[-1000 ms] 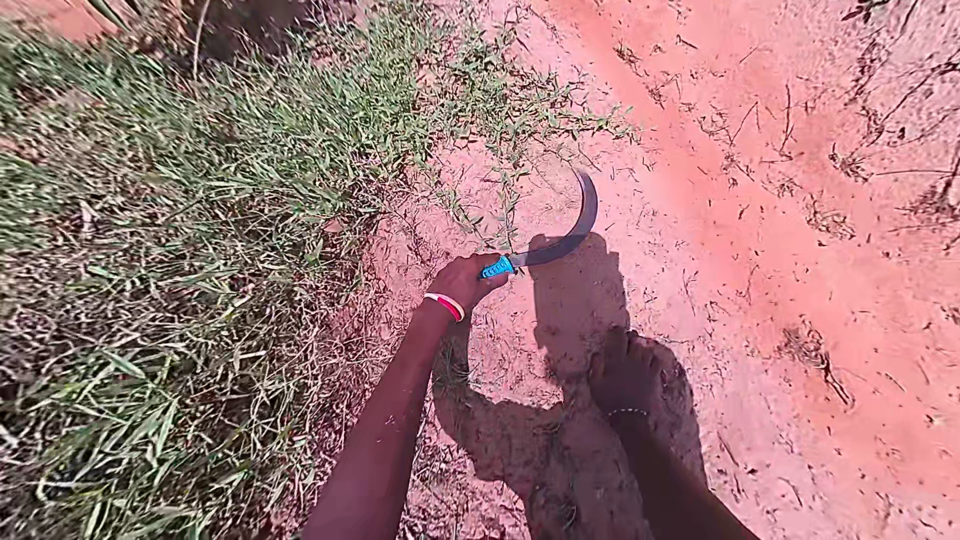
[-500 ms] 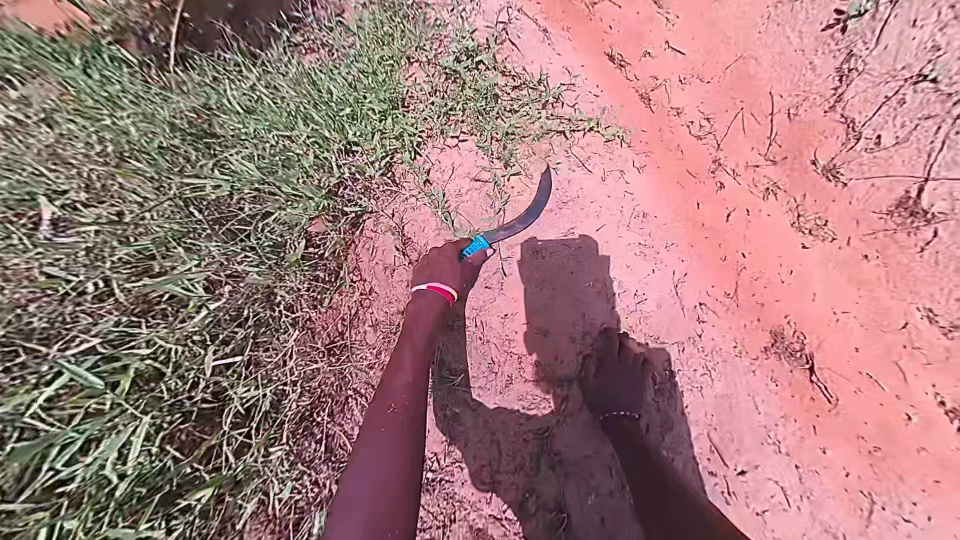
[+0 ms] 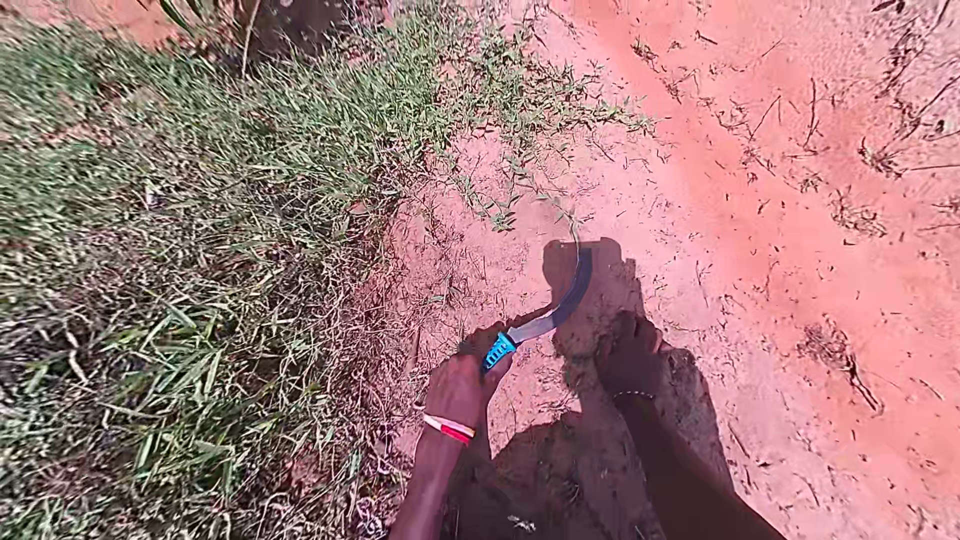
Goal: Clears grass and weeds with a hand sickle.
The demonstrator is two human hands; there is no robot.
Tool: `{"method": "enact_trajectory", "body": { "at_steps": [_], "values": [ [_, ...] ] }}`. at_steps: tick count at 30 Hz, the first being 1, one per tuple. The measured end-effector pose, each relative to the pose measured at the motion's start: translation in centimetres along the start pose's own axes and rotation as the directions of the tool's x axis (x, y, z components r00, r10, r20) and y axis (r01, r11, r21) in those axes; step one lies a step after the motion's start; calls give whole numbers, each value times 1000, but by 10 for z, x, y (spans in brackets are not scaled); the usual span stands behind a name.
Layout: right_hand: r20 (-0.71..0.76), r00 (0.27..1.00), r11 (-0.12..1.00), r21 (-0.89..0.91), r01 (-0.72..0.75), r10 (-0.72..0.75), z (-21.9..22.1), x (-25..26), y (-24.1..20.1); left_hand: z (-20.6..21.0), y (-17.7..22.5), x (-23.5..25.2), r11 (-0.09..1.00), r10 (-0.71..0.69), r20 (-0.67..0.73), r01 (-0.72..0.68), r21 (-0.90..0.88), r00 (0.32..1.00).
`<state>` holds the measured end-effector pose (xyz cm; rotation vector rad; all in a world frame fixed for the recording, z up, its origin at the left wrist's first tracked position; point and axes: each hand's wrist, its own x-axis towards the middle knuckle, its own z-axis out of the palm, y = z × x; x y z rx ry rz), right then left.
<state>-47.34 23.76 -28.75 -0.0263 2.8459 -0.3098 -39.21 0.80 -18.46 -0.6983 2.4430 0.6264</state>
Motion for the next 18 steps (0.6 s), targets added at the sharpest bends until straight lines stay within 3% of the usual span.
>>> {"method": "enact_trajectory", "body": {
  "at_steps": [3,6,9,13,15,18],
  "values": [
    [16,1000,1000,-16,5,-4,-2,1,-1,-26,50,61,997,11,132,-2,-73,991],
    [13,1000,1000,-15,10,-9,-1,1,-1,-54,88,125,985,-73,121,91,-146,990],
    [-23,1000,1000,-3,13,-13,1,2,0,-89,100,173,982,-81,89,95,-163,993],
    [-51,998,1000,20,23,-21,5,-2,2,-106,88,174,989,-127,73,132,-69,989],
    [-68,997,999,13,38,-37,5,0,1,-90,78,172,984,-137,33,140,-110,990],
    [-73,997,999,-4,33,-33,3,0,3,-51,83,164,964,-177,94,192,-183,980]
  ]
}}
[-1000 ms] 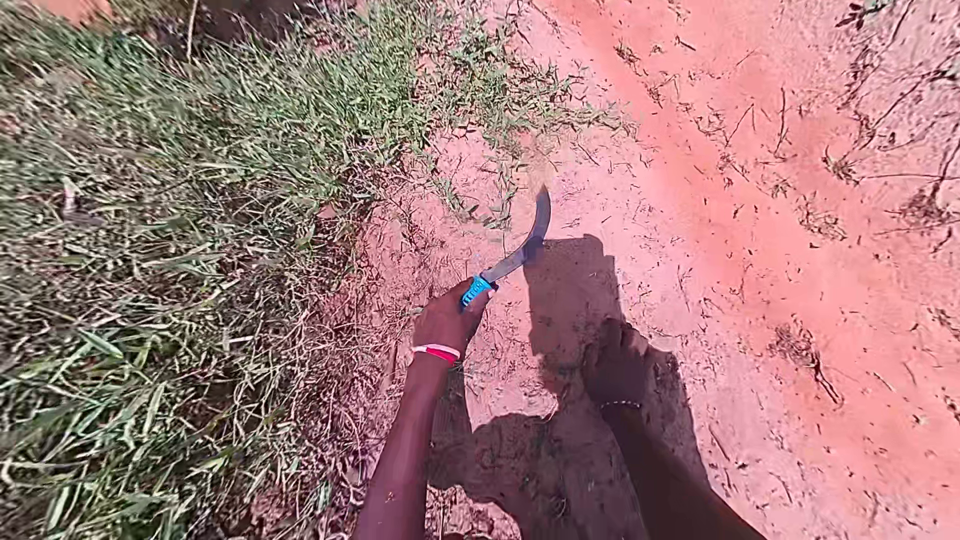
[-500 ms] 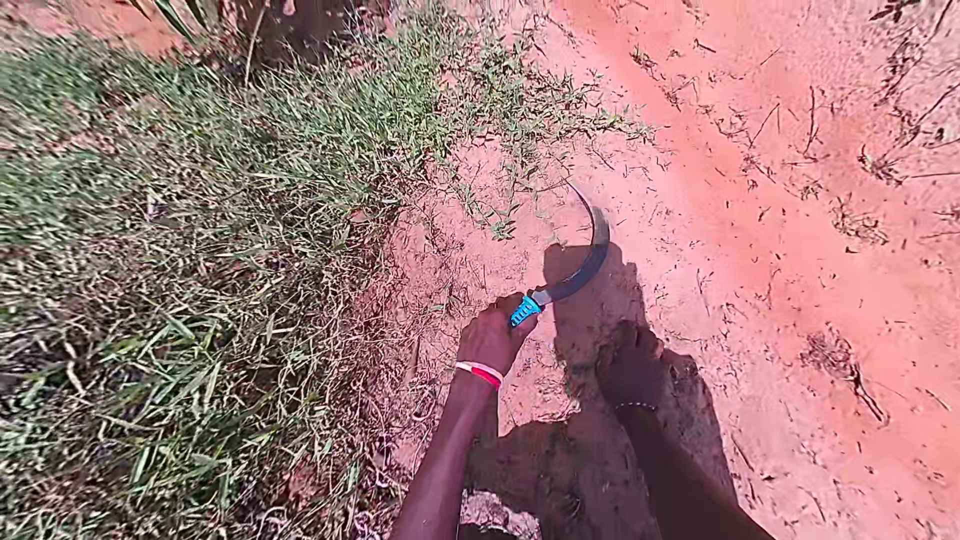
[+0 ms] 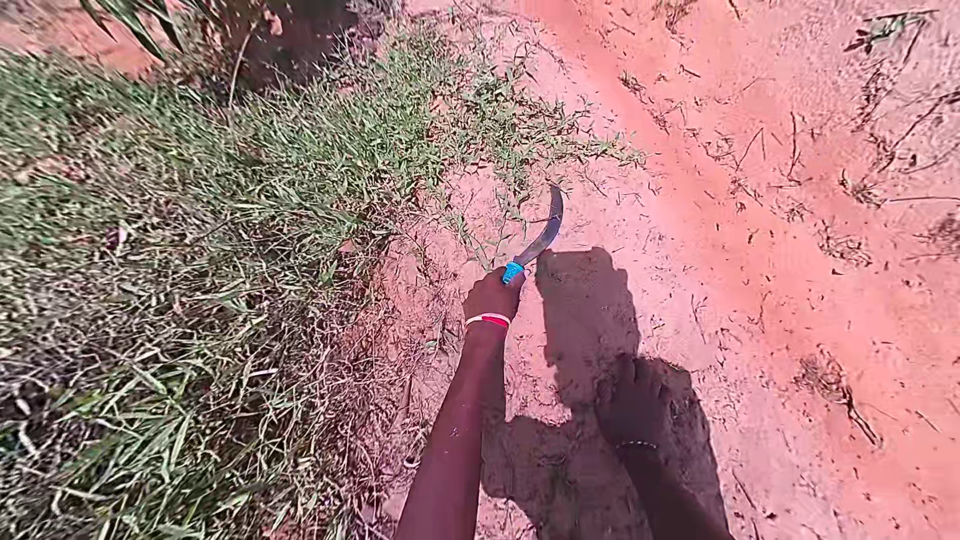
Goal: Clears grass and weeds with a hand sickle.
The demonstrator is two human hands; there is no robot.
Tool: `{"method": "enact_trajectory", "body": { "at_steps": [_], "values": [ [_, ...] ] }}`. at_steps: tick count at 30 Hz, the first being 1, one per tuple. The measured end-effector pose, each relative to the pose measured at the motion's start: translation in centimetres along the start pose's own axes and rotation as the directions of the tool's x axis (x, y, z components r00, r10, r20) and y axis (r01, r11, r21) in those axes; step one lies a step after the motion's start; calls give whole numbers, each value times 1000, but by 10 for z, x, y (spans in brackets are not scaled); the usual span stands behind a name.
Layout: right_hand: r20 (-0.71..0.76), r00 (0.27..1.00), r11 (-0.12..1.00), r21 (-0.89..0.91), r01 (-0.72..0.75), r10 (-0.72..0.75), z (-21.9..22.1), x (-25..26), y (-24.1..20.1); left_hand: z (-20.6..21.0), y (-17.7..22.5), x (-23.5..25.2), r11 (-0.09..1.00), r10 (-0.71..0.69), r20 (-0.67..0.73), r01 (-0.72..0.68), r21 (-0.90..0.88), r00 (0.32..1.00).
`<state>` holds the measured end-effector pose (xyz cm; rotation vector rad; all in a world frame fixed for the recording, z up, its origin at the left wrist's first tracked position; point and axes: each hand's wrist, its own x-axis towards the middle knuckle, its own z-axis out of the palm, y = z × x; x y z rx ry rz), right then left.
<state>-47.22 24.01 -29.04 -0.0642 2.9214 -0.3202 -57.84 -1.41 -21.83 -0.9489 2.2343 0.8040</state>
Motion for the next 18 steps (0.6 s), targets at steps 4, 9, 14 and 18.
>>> {"method": "enact_trajectory", "body": {
  "at_steps": [4,9,14,18],
  "values": [
    [0,1000,1000,-12,0,0,1,0,-1,35,-20,-31,998,-37,-28,35,-49,999],
    [-27,1000,1000,-8,9,-10,2,1,-1,23,-33,-69,997,-75,-43,75,-3,996],
    [-51,998,1000,7,25,-25,5,0,1,50,-97,-130,972,-229,-77,232,32,970],
    [-21,1000,1000,-9,2,-3,5,0,0,66,-147,-162,945,-311,-145,322,58,939]
  ]
}}
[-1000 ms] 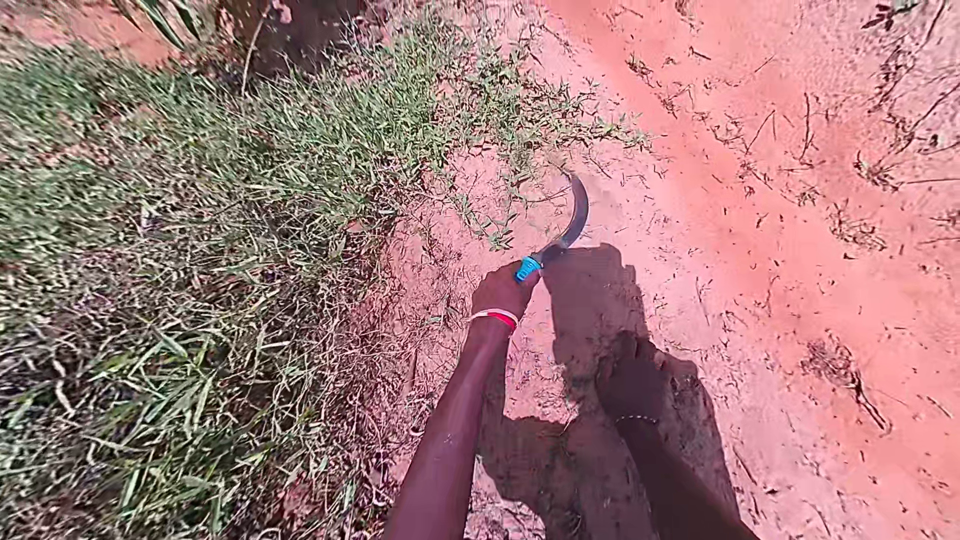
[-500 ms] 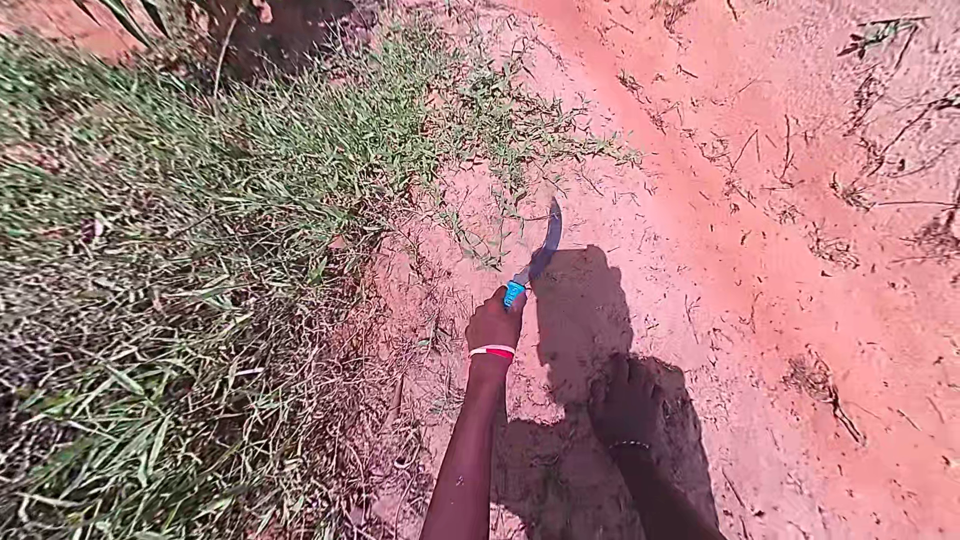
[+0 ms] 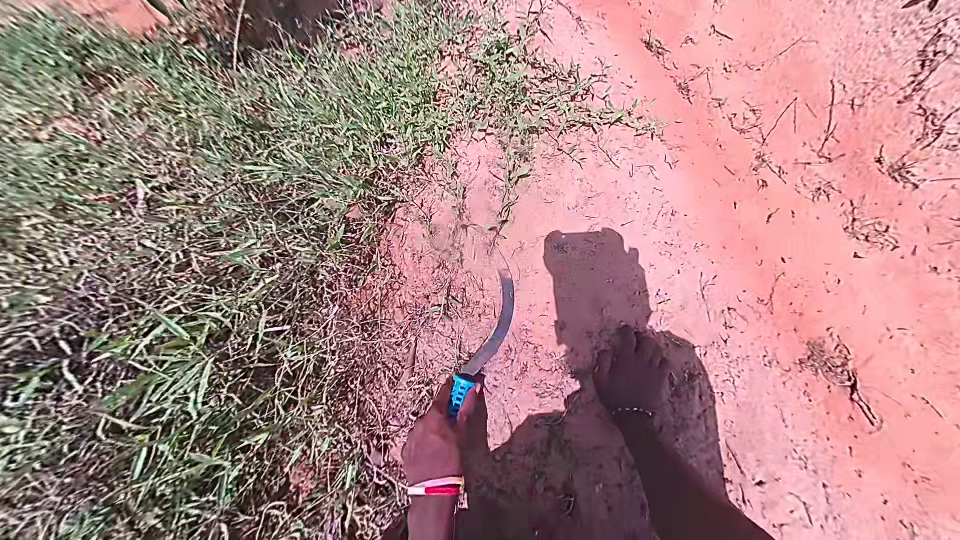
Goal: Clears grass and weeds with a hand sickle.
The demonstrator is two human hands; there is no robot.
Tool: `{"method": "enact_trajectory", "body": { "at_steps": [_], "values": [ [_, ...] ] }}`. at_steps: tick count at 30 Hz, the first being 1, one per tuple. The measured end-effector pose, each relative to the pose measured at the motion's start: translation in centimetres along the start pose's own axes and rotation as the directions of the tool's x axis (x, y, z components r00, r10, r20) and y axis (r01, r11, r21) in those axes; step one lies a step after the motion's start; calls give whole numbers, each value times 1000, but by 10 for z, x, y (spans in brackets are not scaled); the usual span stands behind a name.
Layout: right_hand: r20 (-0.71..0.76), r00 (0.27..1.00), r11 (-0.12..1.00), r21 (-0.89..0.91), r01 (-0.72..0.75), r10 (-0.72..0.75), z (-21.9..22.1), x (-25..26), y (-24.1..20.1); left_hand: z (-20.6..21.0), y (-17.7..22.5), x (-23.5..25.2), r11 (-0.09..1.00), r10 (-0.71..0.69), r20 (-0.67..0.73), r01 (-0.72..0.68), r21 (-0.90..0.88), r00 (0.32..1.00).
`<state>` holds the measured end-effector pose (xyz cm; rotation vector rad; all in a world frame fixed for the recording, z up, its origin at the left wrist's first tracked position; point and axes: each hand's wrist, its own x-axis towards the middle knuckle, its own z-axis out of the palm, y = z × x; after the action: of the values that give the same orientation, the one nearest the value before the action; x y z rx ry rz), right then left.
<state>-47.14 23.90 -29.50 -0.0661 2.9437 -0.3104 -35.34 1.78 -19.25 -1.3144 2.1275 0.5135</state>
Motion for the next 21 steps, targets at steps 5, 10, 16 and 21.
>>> {"method": "enact_trajectory", "body": {
  "at_steps": [5,10,16,21],
  "values": [
    [130,991,998,-54,-27,34,-9,-4,2,-11,-3,-20,996,18,67,-12,-84,998],
    [88,996,998,-61,11,-5,-4,2,1,0,18,-17,926,218,14,-202,-319,976],
    [111,994,993,-114,1,11,-9,4,-1,-7,64,-14,851,415,-17,-395,-345,910],
    [158,985,985,-166,-44,71,-5,7,-1,-42,45,-17,853,475,-92,-483,-198,875]
  ]
}}
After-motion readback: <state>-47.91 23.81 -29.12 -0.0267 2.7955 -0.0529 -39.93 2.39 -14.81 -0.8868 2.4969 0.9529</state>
